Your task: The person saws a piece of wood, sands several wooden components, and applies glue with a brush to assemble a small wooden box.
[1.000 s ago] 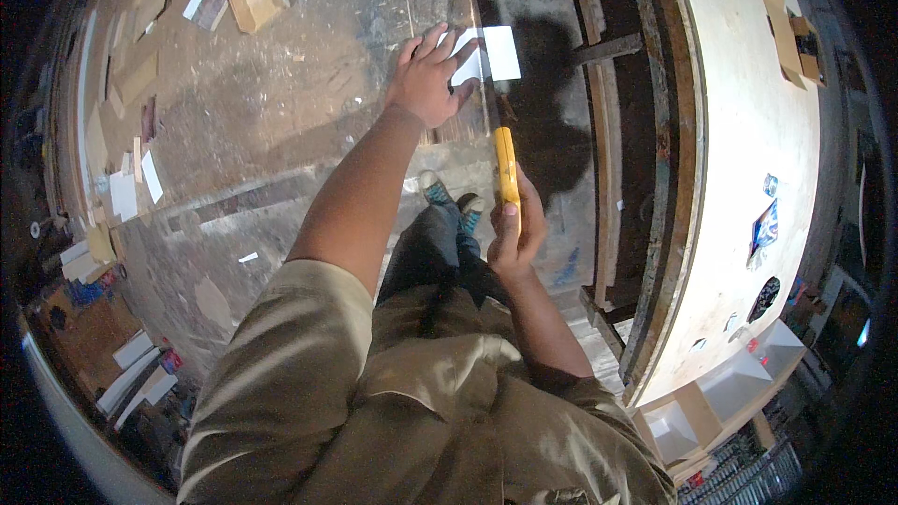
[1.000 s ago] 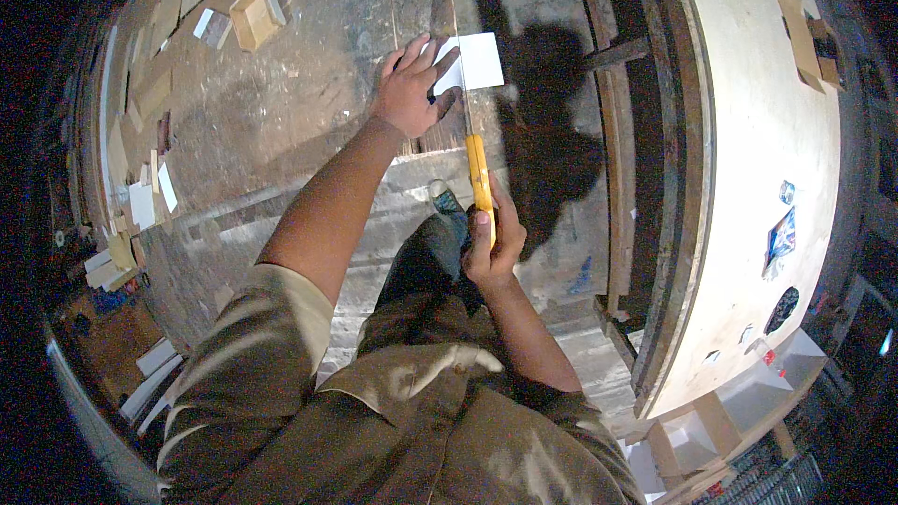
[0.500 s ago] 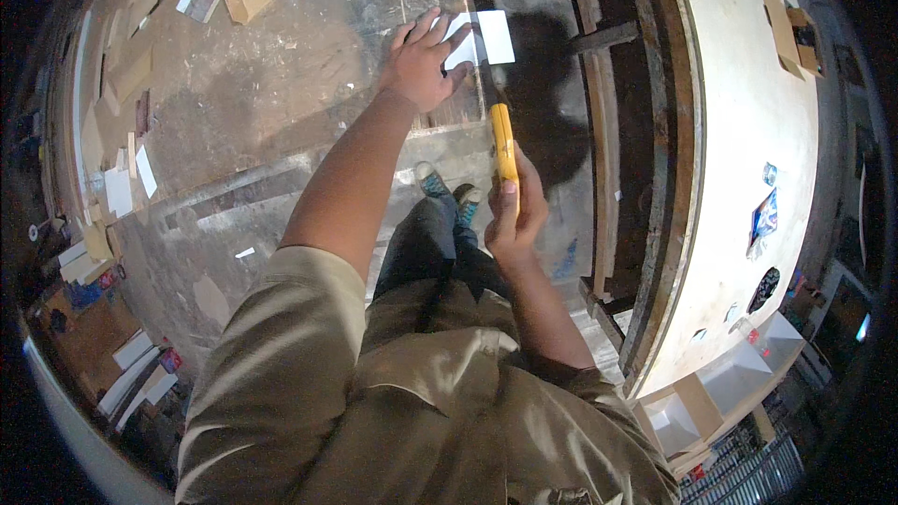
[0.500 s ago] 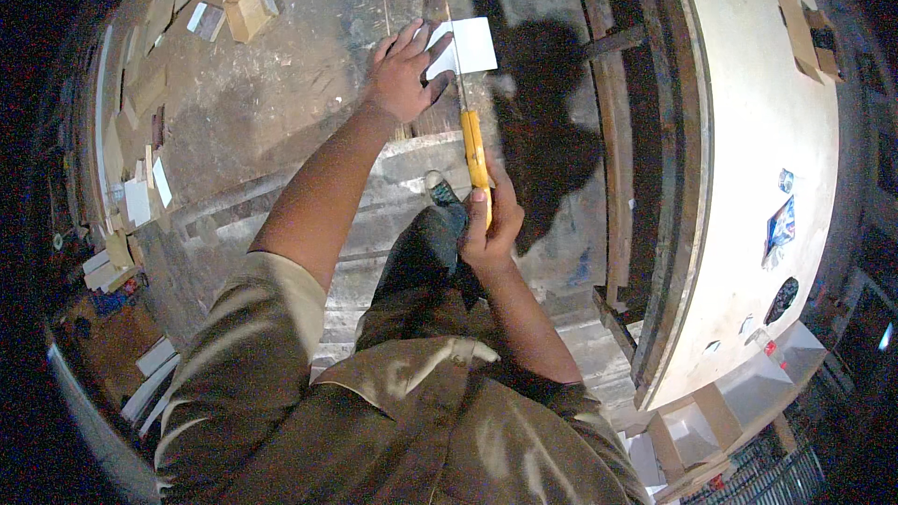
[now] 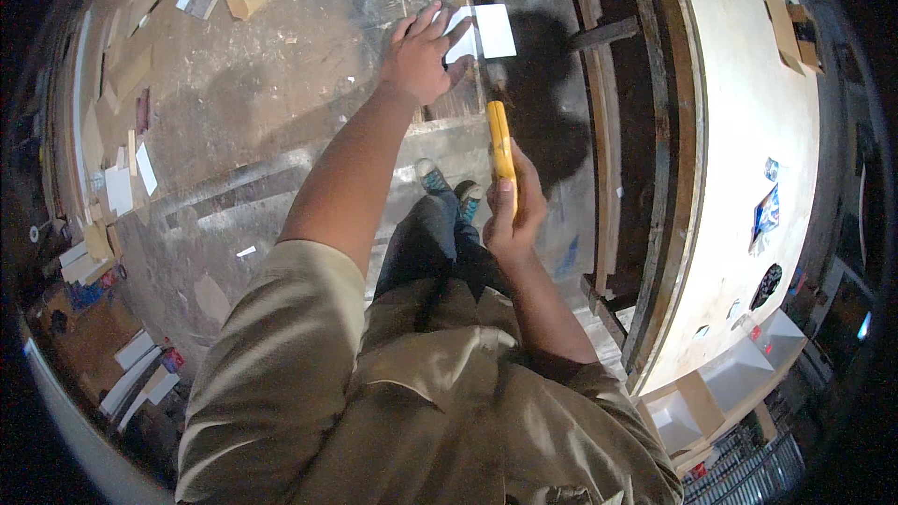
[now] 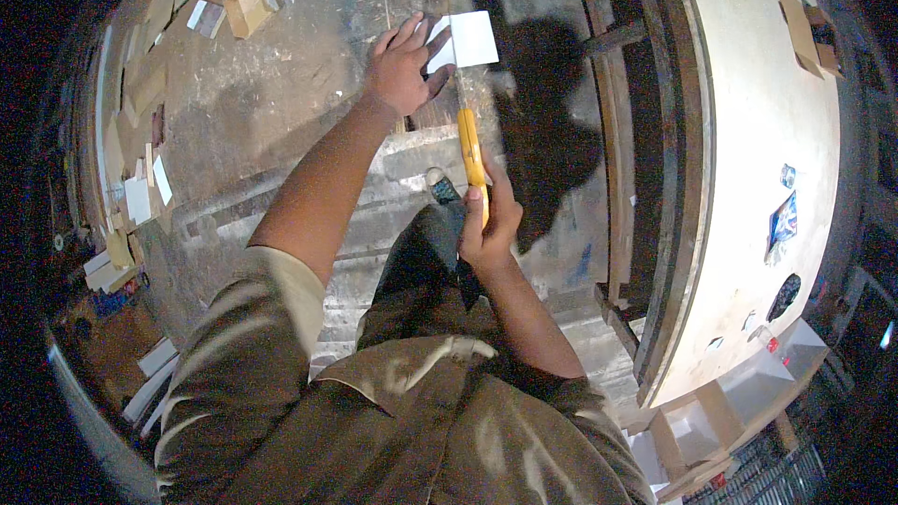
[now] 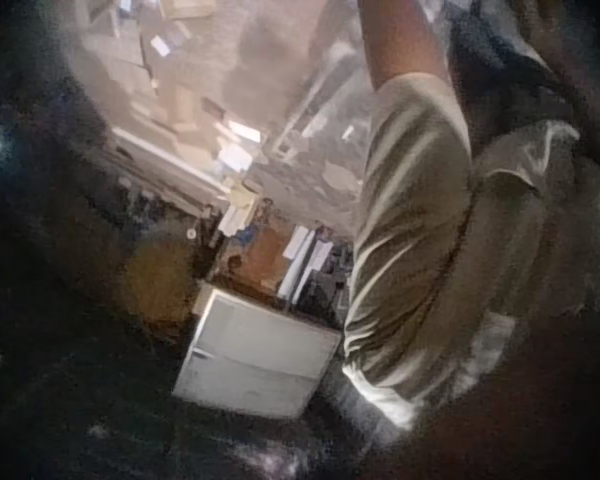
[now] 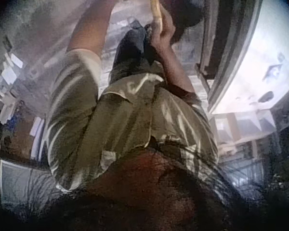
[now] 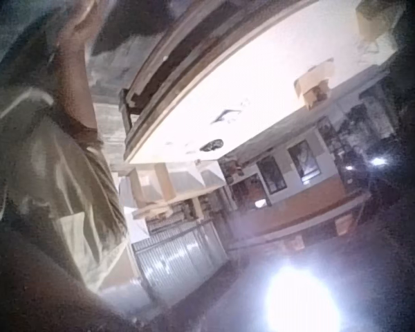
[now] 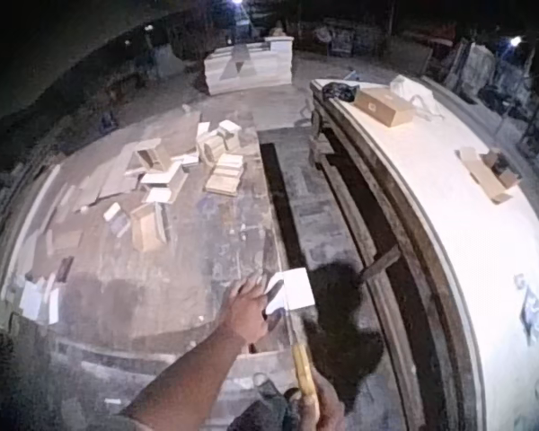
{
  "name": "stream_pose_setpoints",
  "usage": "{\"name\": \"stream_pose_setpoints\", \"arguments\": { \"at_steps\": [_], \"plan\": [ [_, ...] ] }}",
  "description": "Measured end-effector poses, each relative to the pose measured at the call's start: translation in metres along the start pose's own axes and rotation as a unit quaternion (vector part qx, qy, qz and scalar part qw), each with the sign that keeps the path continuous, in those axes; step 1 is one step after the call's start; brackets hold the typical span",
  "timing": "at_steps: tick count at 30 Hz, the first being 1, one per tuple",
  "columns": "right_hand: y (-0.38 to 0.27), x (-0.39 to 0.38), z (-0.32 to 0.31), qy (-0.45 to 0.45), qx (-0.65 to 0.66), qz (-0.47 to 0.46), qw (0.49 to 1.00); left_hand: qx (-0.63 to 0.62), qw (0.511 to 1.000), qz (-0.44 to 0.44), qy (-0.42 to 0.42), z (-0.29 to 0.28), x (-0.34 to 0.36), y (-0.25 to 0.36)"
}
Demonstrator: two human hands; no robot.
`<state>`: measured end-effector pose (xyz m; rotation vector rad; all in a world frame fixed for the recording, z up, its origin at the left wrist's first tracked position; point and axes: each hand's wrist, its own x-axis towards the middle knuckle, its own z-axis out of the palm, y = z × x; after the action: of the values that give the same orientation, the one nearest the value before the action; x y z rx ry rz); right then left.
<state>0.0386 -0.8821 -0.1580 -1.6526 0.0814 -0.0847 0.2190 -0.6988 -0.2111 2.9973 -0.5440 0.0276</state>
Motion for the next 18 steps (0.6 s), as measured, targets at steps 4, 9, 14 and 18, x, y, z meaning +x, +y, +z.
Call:
{"name": "stream_pose_setpoints", "arguments": {
  "at_steps": [4,9,14,18],
  "plan": [
    [0.001,-0.007,-0.002,0.007,0.016,0.042,0.999,-0.035,0.998,0.013,0.052,0.003,-0.002,-0.004],
    [0.01,-0.005,0.001,0.022,-0.025,-0.014,0.999,-0.025,0.998,0.021,0.058,0.002,0.002,-0.002],
    [-0.005,-0.008,-0.01,0.013,-0.01,0.029,0.999,-0.03,0.997,0.014,0.063,0.002,-0.001,-0.006],
    [-0.025,0.011,-0.007,0.0,0.002,0.093,0.996,-0.029,0.997,0.026,0.059,0.004,0.0,-0.004]
  ]
}}
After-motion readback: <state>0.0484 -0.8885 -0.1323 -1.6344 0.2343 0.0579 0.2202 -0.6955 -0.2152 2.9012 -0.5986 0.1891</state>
